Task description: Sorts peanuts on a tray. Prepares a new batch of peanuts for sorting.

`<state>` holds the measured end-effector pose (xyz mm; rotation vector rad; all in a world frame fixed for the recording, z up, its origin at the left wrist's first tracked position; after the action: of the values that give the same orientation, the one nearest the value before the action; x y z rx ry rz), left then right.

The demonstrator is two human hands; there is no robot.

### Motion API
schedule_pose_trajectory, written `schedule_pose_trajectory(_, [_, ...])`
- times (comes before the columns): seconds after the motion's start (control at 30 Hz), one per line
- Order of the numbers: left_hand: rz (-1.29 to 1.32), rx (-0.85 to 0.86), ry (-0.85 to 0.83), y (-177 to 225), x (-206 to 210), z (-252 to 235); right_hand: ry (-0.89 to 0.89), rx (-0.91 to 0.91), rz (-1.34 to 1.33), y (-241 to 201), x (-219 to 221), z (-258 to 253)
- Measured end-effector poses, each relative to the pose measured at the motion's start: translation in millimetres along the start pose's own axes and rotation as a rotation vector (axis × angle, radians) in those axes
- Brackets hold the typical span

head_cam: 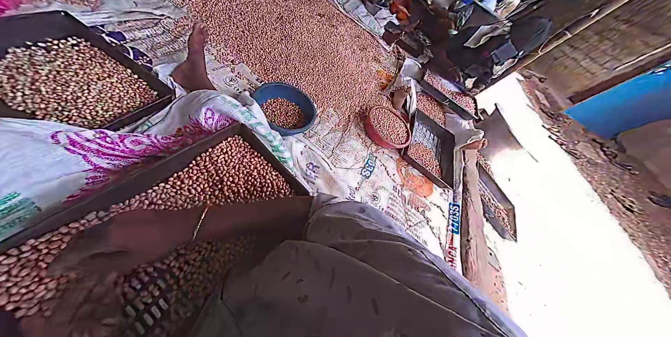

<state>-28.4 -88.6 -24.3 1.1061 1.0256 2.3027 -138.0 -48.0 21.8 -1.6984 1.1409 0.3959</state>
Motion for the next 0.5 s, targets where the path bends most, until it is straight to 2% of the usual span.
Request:
schedule_pose_trajectory(0.07, [0.076,0.018,-0.151,-13,-22,-19,-0.069,0.002,0.046,-9,-3,5])
schedule_pose_trajectory(0.1, [0.097,0.050,-0.158,-17,-32,-24,-0.079,0.008,0.165,-1,-3,9])
schedule_pose_trajectory(0.2, [0.218,0.127,-0.067,-14,-48,-23,-0.293,0.108,0.498,53,11,34])
schedule_pose_trajectory(0.23, [0.276,0.138,-0.051,-13,-51,-22,-0.295,0.080,0.581,69,13,47])
schedule_pose_trajectory(0.33, [0.369,0.160,-0.081,-9,-55,-22,-0.115,0.018,0.793,86,-12,84])
schedule_pose_trajectory(0.37, [0.401,0.165,-0.100,-8,-54,-23,-0.125,0.087,0.824,89,-26,94])
schedule_pose_trajectory(0.43, [0.450,0.158,-0.118,-9,-52,-21,-0.208,0.346,0.852,93,-53,113])
schedule_pose_trajectory(0.5, [0.479,0.162,-0.131,-8,-50,-21,-0.380,0.622,0.751,92,-73,128])
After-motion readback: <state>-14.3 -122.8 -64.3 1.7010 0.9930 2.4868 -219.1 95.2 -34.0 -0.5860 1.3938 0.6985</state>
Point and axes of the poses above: each hand's wrist, its own z-axis away from the middle knuckle, its own x-axis out of the palm, y = z × x, the point moved 9 cm from there along -z, towards the middle knuckle, and after that the axes turned 5 degrees about z, right-handed, at the moved point
